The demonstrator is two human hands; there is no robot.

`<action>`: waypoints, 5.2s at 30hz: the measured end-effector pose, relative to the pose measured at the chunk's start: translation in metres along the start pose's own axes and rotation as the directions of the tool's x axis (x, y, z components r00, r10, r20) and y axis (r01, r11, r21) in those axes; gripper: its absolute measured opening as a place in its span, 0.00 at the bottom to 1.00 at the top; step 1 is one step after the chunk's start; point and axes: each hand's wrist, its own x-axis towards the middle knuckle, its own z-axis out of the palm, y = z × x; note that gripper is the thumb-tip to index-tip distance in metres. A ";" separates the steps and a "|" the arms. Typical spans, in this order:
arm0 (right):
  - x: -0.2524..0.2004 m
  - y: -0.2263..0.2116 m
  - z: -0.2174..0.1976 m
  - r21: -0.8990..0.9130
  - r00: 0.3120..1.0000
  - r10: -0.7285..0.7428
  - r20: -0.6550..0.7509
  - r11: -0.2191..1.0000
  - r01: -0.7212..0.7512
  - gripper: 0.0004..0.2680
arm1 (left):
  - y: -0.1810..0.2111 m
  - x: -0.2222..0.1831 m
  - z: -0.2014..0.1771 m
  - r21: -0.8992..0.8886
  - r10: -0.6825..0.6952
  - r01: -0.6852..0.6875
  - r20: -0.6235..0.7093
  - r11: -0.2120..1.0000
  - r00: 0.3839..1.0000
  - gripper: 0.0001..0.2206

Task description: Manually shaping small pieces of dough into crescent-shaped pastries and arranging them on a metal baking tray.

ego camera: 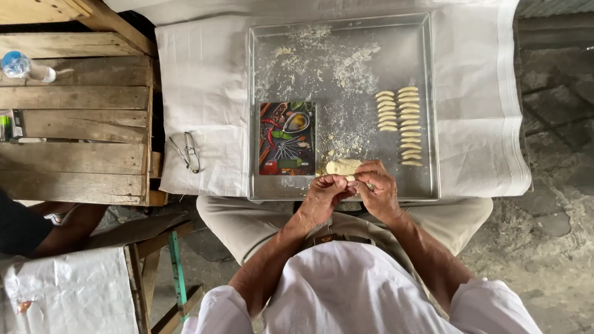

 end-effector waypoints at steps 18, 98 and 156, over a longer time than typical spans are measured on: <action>0.008 -0.024 -0.019 0.291 0.878 0.426 0.217 0.831 -0.475 0.06 | 0.048 -0.012 0.020 0.220 0.086 -0.147 0.264 0.964 0.961 0.11; -0.014 0.019 0.003 -0.033 0.999 0.026 0.034 0.999 -0.025 0.03 | 0.021 -0.007 0.015 0.014 0.017 -0.017 -0.034 1.000 0.999 0.14; -0.002 -0.016 0.014 -0.120 0.956 0.232 0.179 0.970 -0.212 0.11 | 0.034 -0.004 -0.018 0.385 0.102 -0.095 0.003 0.918 0.995 0.12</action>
